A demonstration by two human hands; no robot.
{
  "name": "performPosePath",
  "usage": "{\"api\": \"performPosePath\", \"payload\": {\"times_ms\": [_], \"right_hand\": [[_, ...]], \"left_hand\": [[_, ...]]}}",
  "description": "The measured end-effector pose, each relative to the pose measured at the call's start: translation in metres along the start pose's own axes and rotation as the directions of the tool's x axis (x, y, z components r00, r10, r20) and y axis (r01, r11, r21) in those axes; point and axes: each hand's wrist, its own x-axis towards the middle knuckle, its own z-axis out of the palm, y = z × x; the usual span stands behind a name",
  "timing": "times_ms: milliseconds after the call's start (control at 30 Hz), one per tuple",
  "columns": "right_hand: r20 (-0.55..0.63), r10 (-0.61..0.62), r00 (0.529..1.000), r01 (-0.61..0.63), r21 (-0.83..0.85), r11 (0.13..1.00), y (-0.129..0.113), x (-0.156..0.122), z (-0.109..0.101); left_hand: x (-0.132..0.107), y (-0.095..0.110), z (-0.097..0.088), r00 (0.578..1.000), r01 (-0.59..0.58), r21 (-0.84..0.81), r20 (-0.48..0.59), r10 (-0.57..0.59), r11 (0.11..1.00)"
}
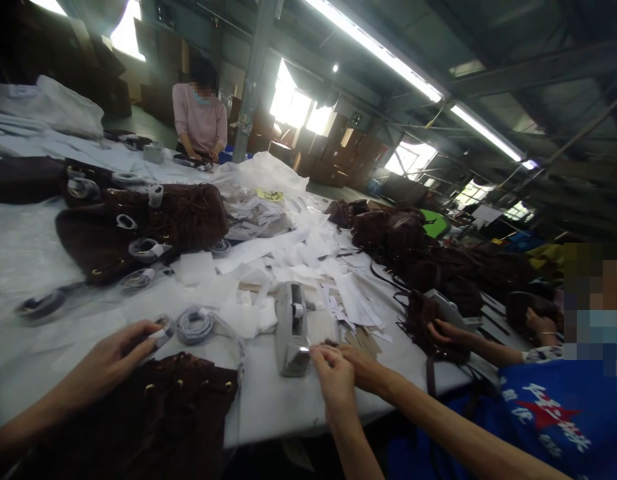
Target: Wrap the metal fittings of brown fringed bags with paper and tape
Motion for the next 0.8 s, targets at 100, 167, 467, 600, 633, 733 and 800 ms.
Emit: {"api": "performPosePath", "payload": {"times_ms": [100, 167, 467, 600, 633, 733, 800], "right_hand": [[0.008, 0.108, 0.994, -0.108, 0.018, 0.994, 0.013, -0.016, 0.004], [0.038, 0.145, 0.989, -0.146, 0.02, 0.989, 0.021, -0.02, 0.009], [0.027, -0.055, 0.998, 0.06, -0.306, 0.95, 0.033, -0.04, 0.005], [0.326, -0.149, 0.933, 0.2, -0.13, 0.971, -0.01, -0.063, 0.059], [0.406, -0.166, 0.899, 0.211, -0.069, 0.975, -0.024, -0.068, 0.078], [0.569, -0.196, 0.799, 0.172, 0.096, 0.98, -0.061, -0.078, 0.131], [0.627, -0.201, 0.752, 0.135, 0.151, 0.979, -0.074, -0.08, 0.158]], "left_hand": [[-0.001, -0.002, 0.001, 1.0, 0.017, -0.001, -0.004, -0.017, 1.0], [-0.001, -0.002, 0.0, 1.0, 0.021, -0.007, -0.001, -0.021, 1.0], [-0.004, 0.008, 0.005, 0.997, -0.009, 0.002, -0.073, 0.009, 1.0], [-0.004, 0.015, 0.011, 0.991, 0.011, 0.049, -0.131, -0.004, 0.999], [-0.004, 0.015, 0.013, 0.988, 0.013, 0.051, -0.152, -0.005, 0.999], [-0.007, 0.014, 0.017, 0.981, -0.039, 0.044, -0.186, 0.046, 0.998], [-0.01, 0.013, 0.02, 0.976, -0.081, 0.056, -0.197, 0.09, 0.995]]}}
